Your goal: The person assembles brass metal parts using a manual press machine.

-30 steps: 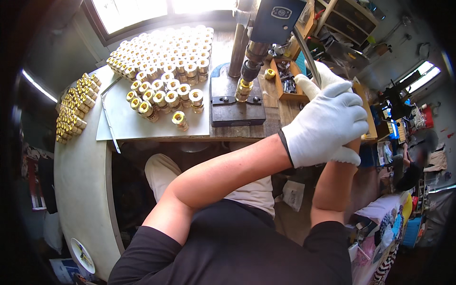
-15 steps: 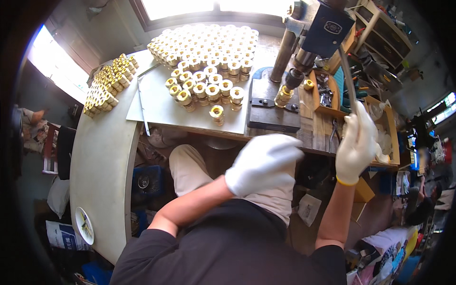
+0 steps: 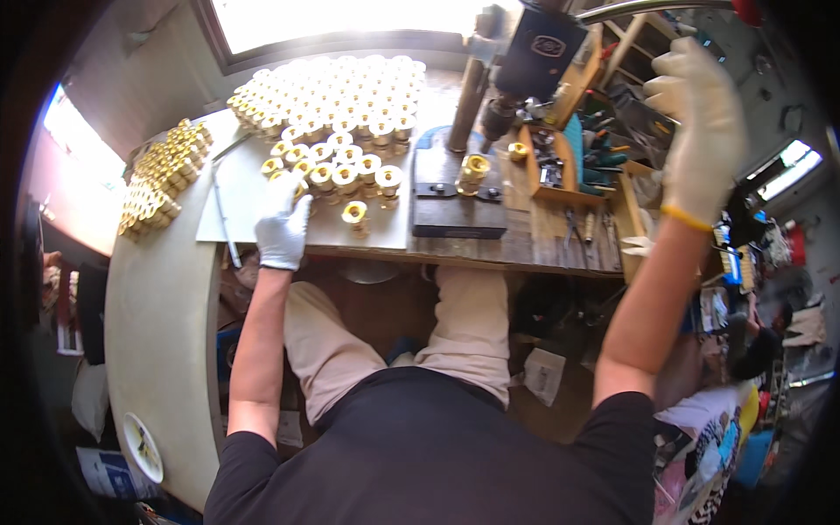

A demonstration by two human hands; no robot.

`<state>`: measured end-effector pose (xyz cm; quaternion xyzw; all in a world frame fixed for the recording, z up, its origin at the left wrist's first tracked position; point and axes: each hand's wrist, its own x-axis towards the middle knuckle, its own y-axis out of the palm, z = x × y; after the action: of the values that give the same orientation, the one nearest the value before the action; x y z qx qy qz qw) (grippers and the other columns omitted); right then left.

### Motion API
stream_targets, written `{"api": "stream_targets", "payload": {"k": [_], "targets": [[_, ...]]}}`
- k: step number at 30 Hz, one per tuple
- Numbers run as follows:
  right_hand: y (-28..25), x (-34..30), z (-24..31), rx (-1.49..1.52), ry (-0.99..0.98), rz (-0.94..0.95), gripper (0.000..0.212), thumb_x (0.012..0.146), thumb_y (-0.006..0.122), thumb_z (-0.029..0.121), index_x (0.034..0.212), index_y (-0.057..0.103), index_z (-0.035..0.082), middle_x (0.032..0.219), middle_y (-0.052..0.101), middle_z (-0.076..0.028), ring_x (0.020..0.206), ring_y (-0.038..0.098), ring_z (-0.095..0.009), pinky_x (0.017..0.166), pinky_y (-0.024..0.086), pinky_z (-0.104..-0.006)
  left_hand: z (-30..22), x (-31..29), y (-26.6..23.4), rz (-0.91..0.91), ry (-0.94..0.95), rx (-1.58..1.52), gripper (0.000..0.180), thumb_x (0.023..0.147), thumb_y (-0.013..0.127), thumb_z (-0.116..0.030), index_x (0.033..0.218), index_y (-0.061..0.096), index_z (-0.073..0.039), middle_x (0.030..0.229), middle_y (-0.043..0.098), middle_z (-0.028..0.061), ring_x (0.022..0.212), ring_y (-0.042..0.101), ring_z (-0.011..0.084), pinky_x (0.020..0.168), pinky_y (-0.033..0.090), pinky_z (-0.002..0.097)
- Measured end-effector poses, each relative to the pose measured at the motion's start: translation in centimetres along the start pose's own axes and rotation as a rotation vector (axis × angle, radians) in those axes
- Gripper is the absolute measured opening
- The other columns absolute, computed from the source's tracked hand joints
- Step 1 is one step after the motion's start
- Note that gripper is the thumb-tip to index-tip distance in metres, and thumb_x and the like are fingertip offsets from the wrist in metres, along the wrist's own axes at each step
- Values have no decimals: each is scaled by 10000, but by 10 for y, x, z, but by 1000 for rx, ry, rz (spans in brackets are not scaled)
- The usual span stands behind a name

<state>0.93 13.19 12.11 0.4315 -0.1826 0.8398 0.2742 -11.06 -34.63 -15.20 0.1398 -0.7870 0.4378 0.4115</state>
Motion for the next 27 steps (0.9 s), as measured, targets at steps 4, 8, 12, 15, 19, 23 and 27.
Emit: {"api": "stream_targets", "payload": {"k": [4, 8, 12, 15, 19, 23, 27], "targets": [[42, -97, -52, -379, 82, 277, 338, 1027, 800, 241, 1272, 752, 12, 1049, 769, -69, 902, 694, -115, 843, 581, -296, -19, -7, -4, 45, -76, -56, 493, 900, 840, -104, 1377, 721, -82, 1272, 657, 138, 1183, 679, 343, 1025, 559, 441], [88, -158, -87, -530, 281, 443, 558, 909, 892, 370, 1295, 738, -3, 1022, 745, -145, 874, 730, -243, 839, 600, -354, -17, -32, -15, -3, -144, -185, 510, 870, 848, 10, 1358, 705, -36, 1258, 662, 144, 1153, 678, 307, 1054, 546, 391], [104, -160, -98, -529, 319, 482, 523, 884, 893, 400, 1199, 781, -2, 1065, 786, -178, 946, 775, -300, 871, 602, -389, -13, -55, -18, -62, -278, -323, 439, 875, 836, 47, 1292, 710, -4, 1252, 712, 136, 1176, 681, 281, 1079, 530, 388], [106, -160, -108, -464, 406, 452, 428, 878, 912, 358, 1089, 811, -1, 972, 808, -156, 874, 792, -237, 821, 615, -343, -18, -68, -17, -51, -461, -387, 391, 915, 834, 21, 1286, 716, -8, 1244, 734, 100, 1165, 683, 227, 1075, 520, 356], [108, -162, -103, -473, 390, 344, 437, 872, 934, 289, 1112, 796, -48, 964, 826, -123, 854, 778, -136, 824, 612, -279, -9, -93, -4, -92, -678, -558, 412, 920, 854, -26, 1309, 720, -9, 1242, 747, 89, 1155, 689, 203, 1072, 528, 351], [110, -171, -70, -295, 470, 214, 368, 909, 907, 160, 1169, 773, -64, 1035, 841, -102, 929, 789, -125, 869, 619, -269, -5, -104, 1, -107, -752, -693, 417, 929, 840, 5, 1325, 710, -2, 1257, 733, 87, 1174, 677, 190, 1068, 542, 338], [121, -198, -31, -41, 556, 282, 246, 927, 849, 17, 1151, 774, -51, 1024, 838, -84, 919, 775, -120, 857, 630, -284, -18, -98, -8, -127, -767, -819, 431, 950, 798, 61, 1361, 678, 9, 1281, 704, 86, 1176, 672, 178, 1048, 570, 322]]}}
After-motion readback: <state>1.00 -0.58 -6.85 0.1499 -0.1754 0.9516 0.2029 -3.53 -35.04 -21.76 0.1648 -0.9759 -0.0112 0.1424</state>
